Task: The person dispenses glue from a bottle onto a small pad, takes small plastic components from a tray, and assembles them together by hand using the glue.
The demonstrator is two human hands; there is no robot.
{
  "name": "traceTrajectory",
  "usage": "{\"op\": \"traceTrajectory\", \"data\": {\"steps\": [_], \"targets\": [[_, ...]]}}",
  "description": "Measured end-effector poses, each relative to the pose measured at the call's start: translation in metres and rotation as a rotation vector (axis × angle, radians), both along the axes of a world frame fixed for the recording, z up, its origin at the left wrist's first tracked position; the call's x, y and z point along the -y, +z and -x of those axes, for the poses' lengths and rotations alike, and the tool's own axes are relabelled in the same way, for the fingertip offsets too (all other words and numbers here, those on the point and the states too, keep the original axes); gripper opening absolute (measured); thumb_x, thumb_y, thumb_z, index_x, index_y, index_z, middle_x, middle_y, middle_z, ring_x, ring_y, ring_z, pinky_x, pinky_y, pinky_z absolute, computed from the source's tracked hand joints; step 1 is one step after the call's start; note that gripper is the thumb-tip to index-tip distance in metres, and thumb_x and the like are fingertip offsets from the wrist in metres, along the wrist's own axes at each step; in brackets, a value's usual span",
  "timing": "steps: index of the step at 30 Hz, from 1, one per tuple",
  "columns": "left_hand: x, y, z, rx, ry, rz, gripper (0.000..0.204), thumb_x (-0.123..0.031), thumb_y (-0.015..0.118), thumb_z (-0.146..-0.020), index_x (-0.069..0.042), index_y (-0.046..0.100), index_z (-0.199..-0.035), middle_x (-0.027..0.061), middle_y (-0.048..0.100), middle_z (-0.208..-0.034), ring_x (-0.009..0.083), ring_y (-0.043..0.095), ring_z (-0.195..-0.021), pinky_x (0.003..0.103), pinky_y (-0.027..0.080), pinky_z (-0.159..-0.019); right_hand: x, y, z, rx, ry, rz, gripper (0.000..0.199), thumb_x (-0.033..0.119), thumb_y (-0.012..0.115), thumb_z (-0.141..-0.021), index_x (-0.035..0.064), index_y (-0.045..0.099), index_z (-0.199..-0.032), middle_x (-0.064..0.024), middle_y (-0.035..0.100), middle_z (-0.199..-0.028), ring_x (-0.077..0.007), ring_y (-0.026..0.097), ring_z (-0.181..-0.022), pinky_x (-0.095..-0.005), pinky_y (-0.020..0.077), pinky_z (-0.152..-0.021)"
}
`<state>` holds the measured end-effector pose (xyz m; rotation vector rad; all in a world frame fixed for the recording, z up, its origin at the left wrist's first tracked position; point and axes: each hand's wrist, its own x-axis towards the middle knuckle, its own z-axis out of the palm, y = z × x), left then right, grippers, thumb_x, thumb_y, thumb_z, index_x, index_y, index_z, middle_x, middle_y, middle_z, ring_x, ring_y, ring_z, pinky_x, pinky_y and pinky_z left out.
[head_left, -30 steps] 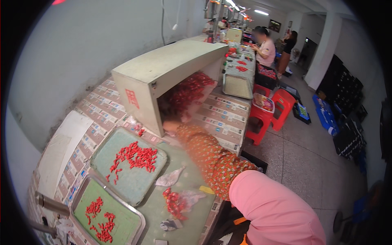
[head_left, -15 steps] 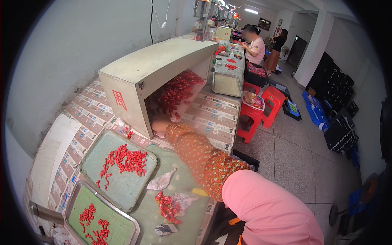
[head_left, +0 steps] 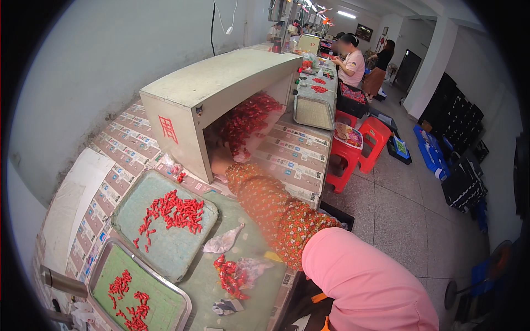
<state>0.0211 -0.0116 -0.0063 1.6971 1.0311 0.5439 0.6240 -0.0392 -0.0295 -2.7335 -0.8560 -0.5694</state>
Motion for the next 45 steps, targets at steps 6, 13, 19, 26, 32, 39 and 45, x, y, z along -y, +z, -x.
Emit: {"op": "traceTrajectory", "data": {"steps": [6,13,19,26,32,39,45], "targets": [[0.0,0.005,-0.003,-0.025,-0.005,-0.036,0.02,-0.013,0.056,-0.098,-0.002,0.054,-0.115,0.0171,0.06,-0.113,0.0278,0.058,-0.105,0.037,0.046,-0.094,0.001,-0.001,-0.002,0.132,0.039,-0.037,0.043,0.029,0.058,-0.08,0.0116,0.064,-0.119,-0.0109,0.057,-0.126,-0.0372,0.044,-0.116,-0.0507,0.037,-0.086],[-0.005,0.004,-0.002,-0.089,-0.077,-0.091,0.024,-0.014,0.057,-0.097,0.001,0.053,-0.116,0.0183,0.06,-0.113,0.0286,0.058,-0.105,0.038,0.046,-0.095,-0.003,-0.006,-0.012,0.022,-0.061,-0.002,0.044,0.027,0.057,-0.082,0.0118,0.061,-0.123,-0.0113,0.057,-0.125,-0.0369,0.045,-0.115,-0.0532,0.0393,-0.085],[-0.01,-0.004,0.004,-0.087,-0.1,-0.04,0.025,-0.016,0.055,-0.098,0.001,0.053,-0.116,0.0199,0.059,-0.114,0.0295,0.058,-0.107,0.038,0.046,-0.095,-0.001,-0.008,-0.006,-0.002,-0.058,-0.083,0.045,0.03,0.056,-0.084,0.0152,0.059,-0.127,-0.0132,0.057,-0.126,-0.0407,0.042,-0.121,-0.061,0.0395,-0.088],[-0.002,0.004,-0.001,-0.055,-0.027,-0.019,0.025,-0.015,0.056,-0.097,0.001,0.053,-0.116,0.02,0.059,-0.113,0.0291,0.058,-0.106,0.038,0.045,-0.096,0.0,0.007,-0.008,-0.166,0.031,0.042,0.055,0.025,0.056,-0.083,0.0148,0.049,-0.136,-0.0172,0.047,-0.137,-0.0434,0.04,-0.124,-0.062,0.0362,-0.091],[-0.002,0.003,-0.004,-0.09,-0.044,-0.041,0.02,-0.01,0.056,-0.097,0.0,0.052,-0.113,0.0182,0.058,-0.113,0.028,0.056,-0.107,0.038,0.044,-0.097,-0.002,-0.012,-0.026,-0.016,-0.019,-0.106,0.052,0.024,0.058,-0.082,0.011,0.052,-0.132,-0.0251,0.046,-0.134,-0.0448,0.041,-0.12,-0.0574,0.0385,-0.091],[-0.003,0.007,-0.002,-0.089,-0.04,-0.03,0.023,-0.013,0.057,-0.096,0.001,0.052,-0.114,0.0183,0.058,-0.113,0.0277,0.057,-0.107,0.038,0.045,-0.096,-0.004,-0.001,-0.012,-0.081,0.007,-0.085,0.052,0.025,0.058,-0.081,0.0112,0.053,-0.131,-0.0232,0.049,-0.131,-0.043,0.042,-0.118,-0.0563,0.0401,-0.087],[-0.008,0.002,0.0,-0.128,-0.085,-0.005,0.026,-0.015,0.057,-0.096,0.002,0.052,-0.115,0.0193,0.058,-0.114,0.0294,0.058,-0.106,0.039,0.046,-0.096,0.013,-0.002,-0.006,-0.018,0.097,-0.029,0.064,0.033,0.058,-0.081,0.0155,0.044,-0.141,-0.0197,0.045,-0.137,-0.0422,0.039,-0.124,-0.0608,0.0382,-0.089]]}}
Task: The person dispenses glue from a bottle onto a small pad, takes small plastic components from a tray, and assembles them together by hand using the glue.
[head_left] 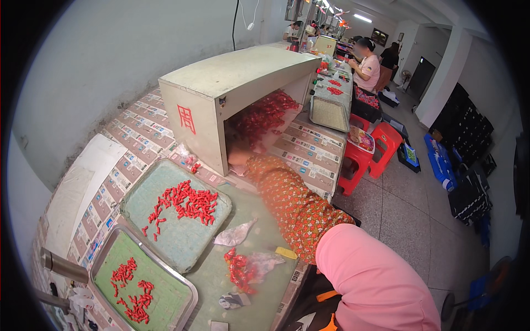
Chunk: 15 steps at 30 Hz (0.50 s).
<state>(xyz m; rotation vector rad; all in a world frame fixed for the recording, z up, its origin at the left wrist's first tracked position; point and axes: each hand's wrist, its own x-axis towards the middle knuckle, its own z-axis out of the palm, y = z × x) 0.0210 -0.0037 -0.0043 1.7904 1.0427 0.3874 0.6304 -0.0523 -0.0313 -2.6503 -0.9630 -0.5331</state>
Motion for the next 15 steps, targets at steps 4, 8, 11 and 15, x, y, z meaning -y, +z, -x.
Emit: {"op": "traceTrajectory", "data": {"steps": [4,8,11,15], "targets": [[-0.002,0.003,0.0,0.035,-0.044,-0.026,0.026,-0.014,0.057,-0.095,0.002,0.052,-0.115,0.0195,0.058,-0.113,0.0298,0.058,-0.106,0.039,0.046,-0.095,-0.001,0.009,0.0,-0.074,0.07,-0.033,0.065,0.033,0.056,-0.083,0.0152,0.04,-0.143,-0.0225,0.041,-0.141,-0.044,0.038,-0.125,-0.0629,0.0374,-0.091],[0.0,-0.005,-0.004,0.102,-0.038,-0.09,0.029,-0.014,0.058,-0.094,0.003,0.051,-0.116,0.0194,0.058,-0.113,0.0298,0.058,-0.106,0.039,0.047,-0.094,0.003,0.002,-0.017,-0.02,0.015,0.019,0.063,0.028,0.055,-0.084,0.0141,0.04,-0.143,-0.0245,0.04,-0.14,-0.045,0.039,-0.125,-0.0631,0.0379,-0.092],[0.002,0.004,-0.003,0.042,0.025,-0.031,0.029,-0.016,0.058,-0.094,0.002,0.052,-0.116,0.0191,0.058,-0.113,0.0298,0.058,-0.105,0.039,0.047,-0.094,-0.017,0.02,0.013,-0.161,-0.07,-0.028,0.057,0.022,0.052,-0.085,0.0099,0.043,-0.14,-0.0259,0.04,-0.139,-0.0445,0.039,-0.125,-0.0603,0.0402,-0.091],[0.0,0.003,-0.003,0.03,-0.033,-0.036,0.029,-0.017,0.057,-0.095,0.003,0.051,-0.116,0.0191,0.058,-0.112,0.0297,0.058,-0.103,0.039,0.047,-0.093,0.0,0.009,-0.025,-0.068,-0.074,-0.278,0.04,0.016,0.05,-0.088,0.0046,0.055,-0.126,-0.0242,0.049,-0.132,-0.0426,0.05,-0.118,-0.0501,0.0461,-0.091]]}}
